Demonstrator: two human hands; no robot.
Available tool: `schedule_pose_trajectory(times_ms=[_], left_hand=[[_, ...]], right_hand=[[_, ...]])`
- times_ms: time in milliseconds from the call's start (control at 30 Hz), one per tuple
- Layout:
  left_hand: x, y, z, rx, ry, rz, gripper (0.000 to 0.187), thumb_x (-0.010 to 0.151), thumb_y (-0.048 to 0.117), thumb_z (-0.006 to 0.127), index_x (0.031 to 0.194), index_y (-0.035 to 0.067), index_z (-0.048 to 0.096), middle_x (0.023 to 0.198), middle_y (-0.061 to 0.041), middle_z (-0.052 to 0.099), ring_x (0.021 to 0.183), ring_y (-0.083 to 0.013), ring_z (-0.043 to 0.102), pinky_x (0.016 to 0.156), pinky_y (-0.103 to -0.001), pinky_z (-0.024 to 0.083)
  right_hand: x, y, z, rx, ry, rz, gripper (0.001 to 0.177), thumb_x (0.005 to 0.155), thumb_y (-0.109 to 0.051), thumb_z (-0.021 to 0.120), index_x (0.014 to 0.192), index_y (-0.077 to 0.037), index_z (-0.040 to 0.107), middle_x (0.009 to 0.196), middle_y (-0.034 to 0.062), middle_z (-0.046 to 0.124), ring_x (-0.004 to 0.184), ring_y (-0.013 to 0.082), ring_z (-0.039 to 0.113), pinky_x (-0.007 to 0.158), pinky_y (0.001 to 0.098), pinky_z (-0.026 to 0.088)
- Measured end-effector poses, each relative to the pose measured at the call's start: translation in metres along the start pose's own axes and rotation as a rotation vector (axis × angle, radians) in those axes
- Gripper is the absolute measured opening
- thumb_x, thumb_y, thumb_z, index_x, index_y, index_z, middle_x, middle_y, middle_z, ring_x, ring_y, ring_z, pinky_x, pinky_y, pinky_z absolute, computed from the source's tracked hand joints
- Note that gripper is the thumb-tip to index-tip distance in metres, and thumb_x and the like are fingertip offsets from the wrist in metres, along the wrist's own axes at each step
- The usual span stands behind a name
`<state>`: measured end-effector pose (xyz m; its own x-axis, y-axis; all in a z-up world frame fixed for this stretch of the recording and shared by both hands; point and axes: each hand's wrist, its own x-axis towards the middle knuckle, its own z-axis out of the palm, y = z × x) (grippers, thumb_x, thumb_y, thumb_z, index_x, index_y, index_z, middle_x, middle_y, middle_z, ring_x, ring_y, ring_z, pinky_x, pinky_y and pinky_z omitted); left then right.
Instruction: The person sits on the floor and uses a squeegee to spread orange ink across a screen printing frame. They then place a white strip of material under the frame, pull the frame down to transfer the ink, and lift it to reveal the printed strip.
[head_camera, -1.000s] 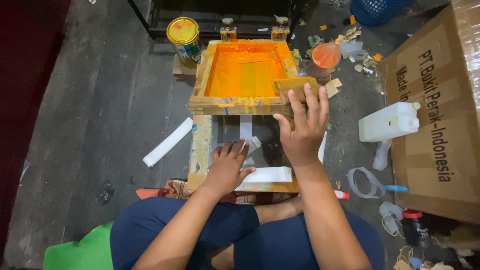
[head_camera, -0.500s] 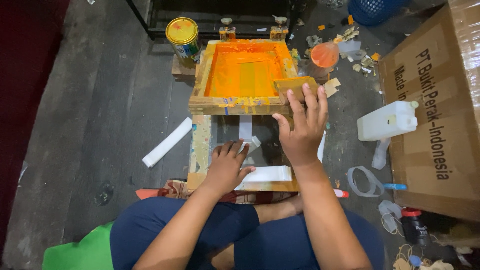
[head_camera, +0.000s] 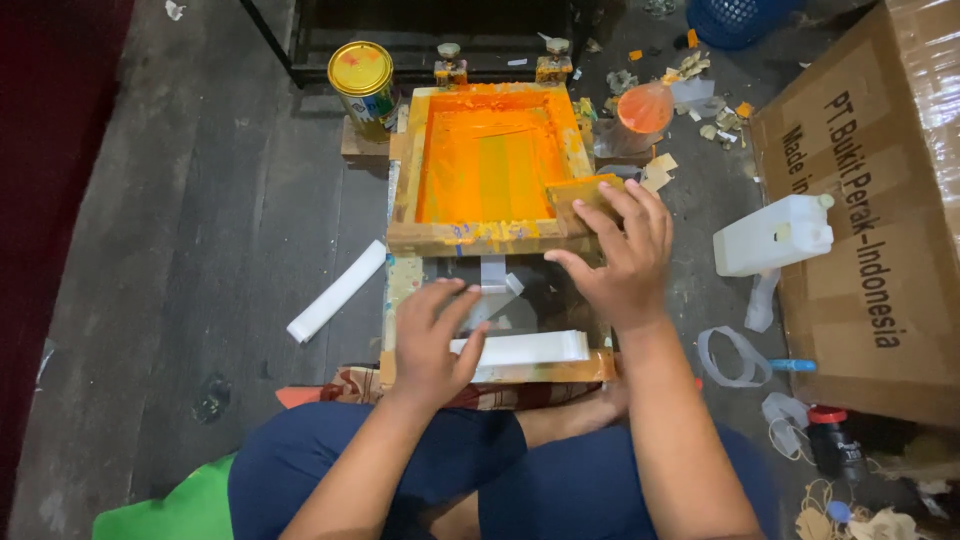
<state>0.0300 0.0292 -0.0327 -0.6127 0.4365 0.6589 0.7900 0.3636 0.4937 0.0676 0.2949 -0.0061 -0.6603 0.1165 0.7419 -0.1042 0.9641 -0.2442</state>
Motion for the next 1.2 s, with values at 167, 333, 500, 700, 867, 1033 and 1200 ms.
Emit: schedule_pose_trajectory(times_ms=[167, 333, 500, 700, 867, 1033, 1200], left_hand=[[0.008, -0.012, -0.016, -0.037, 0.155, -0.12, 0.072, 0.08, 0.007, 0.083, 0.143, -0.002, 0.049, 0.141, -0.03, 0.045, 0.132, -0.0543, 0.042, 0.108, -0.063, 0.037], [0.02, -0.016, -0.023, -0.248, -0.161, -0.591, 0.083, 0.087, 0.008, 0.079, 0.155, -0.006, 0.034, 0.15, -0.044, 0.033, 0.139, -0.0657, 0.027, 0.112, -0.072, 0.026], [0.027, -0.023, -0.026, -0.306, -0.358, -0.97, 0.075, 0.089, 0.033, 0.077, 0.152, 0.005, 0.047, 0.156, -0.027, 0.041, 0.147, -0.044, 0.035, 0.12, -0.055, 0.03], [0.02, -0.035, -0.02, -0.282, -0.483, -0.992, 0.072, 0.093, 0.04, 0.072, 0.153, 0.008, 0.048, 0.161, -0.019, 0.036, 0.151, -0.0364, 0.032, 0.12, -0.05, 0.032], [0.021, -0.028, -0.028, -0.312, -0.497, -0.972, 0.074, 0.096, 0.041, 0.068, 0.155, 0.005, 0.043, 0.164, -0.02, 0.031, 0.153, -0.0371, 0.027, 0.123, -0.051, 0.028], [0.015, -0.025, -0.032, -0.341, -0.495, -0.966, 0.073, 0.098, 0.041, 0.065, 0.157, 0.005, 0.039, 0.166, -0.019, 0.029, 0.154, -0.0354, 0.024, 0.124, -0.05, 0.026], [0.018, -0.014, -0.044, -0.343, -0.497, -0.981, 0.073, 0.1, 0.043, 0.062, 0.157, 0.005, 0.038, 0.166, -0.018, 0.03, 0.154, -0.0355, 0.025, 0.125, -0.051, 0.025]], right_hand=[[-0.009, 0.006, -0.001, 0.008, -0.087, -0.002, 0.071, 0.06, -0.044, 0.1, 0.121, -0.018, 0.075, 0.129, 0.0091, 0.064, 0.13, 0.0391, 0.055, 0.108, 0.0568, 0.041], [-0.02, 0.014, 0.009, -0.034, -0.154, -0.04, 0.075, 0.055, -0.052, 0.097, 0.121, -0.023, 0.075, 0.127, 0.0026, 0.066, 0.126, 0.033, 0.059, 0.104, 0.0501, 0.046], [-0.042, 0.027, 0.029, -0.113, -0.281, -0.132, 0.089, 0.043, -0.057, 0.094, 0.124, -0.028, 0.072, 0.128, 0.0025, 0.066, 0.126, 0.0309, 0.061, 0.108, 0.0488, 0.047], [-0.055, 0.025, 0.043, -0.15, -0.473, -0.087, 0.09, 0.047, -0.054, 0.094, 0.129, -0.027, 0.068, 0.136, 0.0058, 0.063, 0.135, 0.0317, 0.055, 0.114, 0.0541, 0.042], [-0.051, 0.024, 0.039, -0.11, -0.747, 0.202, 0.104, 0.057, -0.053, 0.09, 0.151, -0.032, 0.05, 0.155, 0.006, 0.049, 0.151, 0.0309, 0.037, 0.123, 0.0516, 0.031], [-0.048, 0.013, 0.034, -0.087, -0.838, 0.329, 0.107, 0.061, -0.053, 0.09, 0.156, -0.036, 0.042, 0.161, 0.0019, 0.041, 0.155, 0.0258, 0.029, 0.125, 0.0434, 0.029], [-0.04, 0.006, 0.023, -0.087, -0.926, 0.414, 0.085, 0.075, -0.045, 0.083, 0.153, -0.039, 0.048, 0.161, -0.0041, 0.045, 0.153, 0.0193, 0.035, 0.122, 0.0381, 0.035]])
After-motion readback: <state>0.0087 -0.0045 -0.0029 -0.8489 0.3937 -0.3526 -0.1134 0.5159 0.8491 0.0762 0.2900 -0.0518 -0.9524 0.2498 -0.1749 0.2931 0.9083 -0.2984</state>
